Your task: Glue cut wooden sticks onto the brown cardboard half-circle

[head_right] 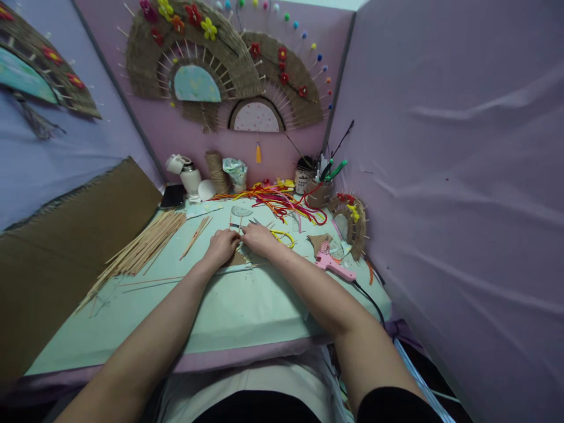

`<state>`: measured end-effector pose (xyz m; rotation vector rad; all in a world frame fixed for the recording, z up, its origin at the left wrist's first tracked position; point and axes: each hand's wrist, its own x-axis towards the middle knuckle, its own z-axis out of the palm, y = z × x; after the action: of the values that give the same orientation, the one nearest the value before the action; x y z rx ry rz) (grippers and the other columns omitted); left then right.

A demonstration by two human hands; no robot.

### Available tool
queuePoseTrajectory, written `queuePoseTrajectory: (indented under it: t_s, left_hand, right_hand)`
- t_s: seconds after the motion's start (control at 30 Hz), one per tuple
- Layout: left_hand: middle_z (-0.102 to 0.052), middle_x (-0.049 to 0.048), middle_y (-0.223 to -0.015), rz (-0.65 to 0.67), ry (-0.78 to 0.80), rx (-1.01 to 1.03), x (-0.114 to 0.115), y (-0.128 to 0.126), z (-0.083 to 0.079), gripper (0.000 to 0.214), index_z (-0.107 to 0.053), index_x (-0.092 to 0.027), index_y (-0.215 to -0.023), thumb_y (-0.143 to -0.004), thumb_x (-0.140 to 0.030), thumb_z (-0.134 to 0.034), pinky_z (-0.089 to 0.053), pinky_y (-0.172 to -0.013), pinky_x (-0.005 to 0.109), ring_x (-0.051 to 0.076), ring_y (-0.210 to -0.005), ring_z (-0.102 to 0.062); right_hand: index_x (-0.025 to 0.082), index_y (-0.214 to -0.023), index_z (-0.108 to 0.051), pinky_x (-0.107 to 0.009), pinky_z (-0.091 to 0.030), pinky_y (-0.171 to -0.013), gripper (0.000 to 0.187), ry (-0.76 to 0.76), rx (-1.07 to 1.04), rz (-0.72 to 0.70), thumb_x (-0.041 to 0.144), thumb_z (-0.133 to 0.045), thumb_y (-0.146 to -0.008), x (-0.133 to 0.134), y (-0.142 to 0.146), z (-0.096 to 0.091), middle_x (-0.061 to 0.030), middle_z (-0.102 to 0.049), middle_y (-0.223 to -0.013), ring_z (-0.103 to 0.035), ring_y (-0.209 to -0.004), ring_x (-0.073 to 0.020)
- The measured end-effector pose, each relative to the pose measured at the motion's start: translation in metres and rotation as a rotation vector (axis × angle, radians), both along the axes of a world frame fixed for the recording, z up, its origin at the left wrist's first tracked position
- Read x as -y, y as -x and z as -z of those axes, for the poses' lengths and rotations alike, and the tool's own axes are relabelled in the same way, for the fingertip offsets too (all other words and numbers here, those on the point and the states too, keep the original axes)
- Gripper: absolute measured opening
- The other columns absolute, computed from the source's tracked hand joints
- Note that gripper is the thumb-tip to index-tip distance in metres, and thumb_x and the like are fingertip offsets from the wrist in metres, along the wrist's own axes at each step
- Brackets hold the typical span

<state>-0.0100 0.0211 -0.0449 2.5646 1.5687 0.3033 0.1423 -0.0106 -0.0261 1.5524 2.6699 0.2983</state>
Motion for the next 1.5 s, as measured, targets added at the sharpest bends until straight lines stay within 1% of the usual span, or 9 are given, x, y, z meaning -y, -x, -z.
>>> queuePoseTrajectory:
  t_s: [0.4, 0.6, 0.73, 0.97, 1.2, 1.33, 1.5]
  left_hand:
    - [-0.068, 0.0086, -0.11, 0.019, -0.027, -0.033, -0.001, 0.0, 0.001, 0.028, -0.07, -0.022, -0.098, -0.094, -0.028, -0.044, -0.043, -0.085, 0.039, 0.029, -0.106, -0.055]
    - [-0.067, 0.0087, -0.112, 0.016, -0.026, -0.041, -0.001, 0.0, 0.001, 0.028, -0.07, -0.022, -0.099, -0.094, -0.028, -0.043, -0.043, -0.085, 0.038, 0.029, -0.107, -0.055]
    - [-0.067, 0.0089, -0.112, 0.013, -0.03, -0.035, -0.003, 0.001, 0.003, 0.028, -0.07, -0.022, -0.099, -0.095, -0.027, -0.043, -0.043, -0.085, 0.038, 0.028, -0.107, -0.055]
    - [-0.068, 0.0082, -0.11, 0.019, -0.026, -0.032, -0.005, 0.001, 0.005, 0.027, -0.07, -0.022, -0.1, -0.094, -0.027, -0.044, -0.044, -0.087, 0.038, 0.028, -0.106, -0.056]
    - [-0.068, 0.0087, -0.11, 0.025, -0.029, -0.026, -0.005, 0.001, 0.006, 0.027, -0.07, -0.021, -0.101, -0.094, -0.027, -0.045, -0.043, -0.089, 0.039, 0.028, -0.106, -0.055]
    - [-0.067, 0.009, -0.111, 0.019, -0.024, -0.021, -0.004, 0.001, 0.006, 0.027, -0.07, -0.022, -0.101, -0.094, -0.027, -0.045, -0.043, -0.087, 0.04, 0.029, -0.107, -0.055]
    - [-0.067, 0.009, -0.11, 0.017, -0.016, 0.004, -0.005, 0.001, 0.008, 0.026, -0.071, -0.023, -0.102, -0.092, -0.026, -0.047, -0.043, -0.088, 0.04, 0.029, -0.108, -0.055]
  right_hand:
    - [0.01, -0.104, -0.071, -0.033, -0.043, -0.083, 0.029, -0.019, -0.021, -0.013, 0.018, -0.043, -0.098, -0.004, 0.004, 0.007, -0.0164, -0.064, -0.108, -0.054, -0.103, -0.0237]
    - [0.011, -0.102, -0.071, -0.033, -0.044, -0.082, 0.03, -0.015, -0.033, 0.008, 0.02, -0.042, -0.098, -0.005, 0.008, 0.01, -0.0155, -0.063, -0.109, -0.054, -0.103, -0.024]
    - [0.012, -0.105, -0.07, -0.033, -0.045, -0.082, 0.031, -0.021, -0.039, 0.007, 0.02, -0.042, -0.099, -0.004, 0.007, 0.01, -0.0154, -0.063, -0.11, -0.054, -0.104, -0.024]
    - [0.014, -0.115, -0.066, -0.033, -0.047, -0.084, 0.033, 0.011, -0.039, 0.069, 0.022, -0.038, -0.1, -0.004, 0.006, 0.011, -0.0142, -0.063, -0.115, -0.058, -0.105, -0.0232]
    - [0.015, -0.121, -0.063, -0.032, -0.048, -0.084, 0.037, 0.026, -0.058, 0.121, 0.021, -0.032, -0.101, -0.004, 0.009, 0.011, -0.0147, -0.063, -0.116, -0.061, -0.105, -0.0234]
    - [0.015, -0.119, -0.064, -0.03, -0.049, -0.084, 0.035, 0.051, -0.074, 0.146, 0.022, -0.034, -0.101, -0.002, 0.011, 0.01, -0.0138, -0.064, -0.114, -0.063, -0.104, -0.0224]
    - [0.013, -0.116, -0.066, -0.03, -0.048, -0.085, 0.034, 0.077, -0.097, 0.159, 0.021, -0.036, -0.101, 0.0, 0.012, 0.009, -0.0141, -0.066, -0.111, -0.063, -0.104, -0.023]
